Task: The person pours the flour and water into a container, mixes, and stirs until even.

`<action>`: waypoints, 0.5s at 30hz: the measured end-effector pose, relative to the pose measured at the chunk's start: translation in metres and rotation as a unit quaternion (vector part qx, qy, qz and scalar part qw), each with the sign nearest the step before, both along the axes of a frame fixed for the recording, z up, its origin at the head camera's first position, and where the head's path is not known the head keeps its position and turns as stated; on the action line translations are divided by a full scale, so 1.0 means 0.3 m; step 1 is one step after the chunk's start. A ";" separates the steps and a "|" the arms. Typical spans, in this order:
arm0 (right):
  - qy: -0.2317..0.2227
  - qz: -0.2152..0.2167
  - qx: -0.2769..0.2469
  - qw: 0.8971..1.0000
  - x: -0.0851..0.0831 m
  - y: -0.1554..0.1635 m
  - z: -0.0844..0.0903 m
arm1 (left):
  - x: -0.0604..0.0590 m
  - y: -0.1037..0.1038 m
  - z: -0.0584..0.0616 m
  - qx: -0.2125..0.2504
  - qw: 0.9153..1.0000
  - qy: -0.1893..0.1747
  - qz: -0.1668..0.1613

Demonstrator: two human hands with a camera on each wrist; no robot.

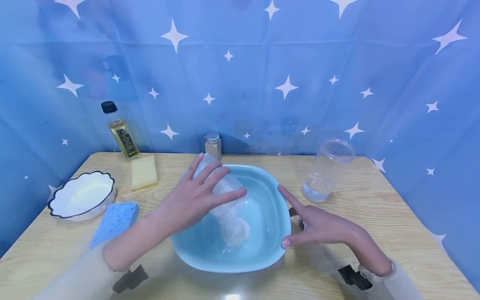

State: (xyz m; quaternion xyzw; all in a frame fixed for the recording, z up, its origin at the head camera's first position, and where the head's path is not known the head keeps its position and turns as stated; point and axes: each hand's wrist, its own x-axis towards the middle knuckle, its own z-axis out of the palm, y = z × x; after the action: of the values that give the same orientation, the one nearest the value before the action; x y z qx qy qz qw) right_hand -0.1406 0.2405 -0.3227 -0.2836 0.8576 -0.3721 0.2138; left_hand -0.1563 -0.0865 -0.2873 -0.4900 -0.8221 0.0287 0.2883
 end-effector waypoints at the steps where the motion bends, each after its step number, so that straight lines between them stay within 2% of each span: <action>1: 0.000 0.000 0.000 1.000 0.001 0.000 0.000 | -0.002 -0.004 -0.001 0.008 1.000 -0.006 0.006; 4: 0.002 0.000 0.000 1.000 0.003 0.000 0.000 | -0.010 -0.013 -0.007 0.031 0.999 -0.023 0.017; 7: 0.006 0.000 0.003 1.000 0.004 0.001 -0.001 | -0.017 -0.018 -0.007 0.047 0.997 -0.058 0.029; 11: 0.009 0.001 0.004 1.000 0.001 0.002 -0.002 | -0.020 -0.019 0.003 0.077 0.988 -0.120 0.052; 15: 0.012 0.003 0.007 1.000 -0.003 0.002 0.001 | -0.029 -0.022 0.012 0.113 0.981 -0.144 0.057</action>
State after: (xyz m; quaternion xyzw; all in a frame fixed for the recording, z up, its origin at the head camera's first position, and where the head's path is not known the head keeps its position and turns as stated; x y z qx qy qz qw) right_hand -0.1414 0.2412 -0.3225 -0.2893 0.8616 -0.3621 0.2070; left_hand -0.1651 -0.0932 -0.2836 -0.4056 -0.8796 -0.1191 0.2183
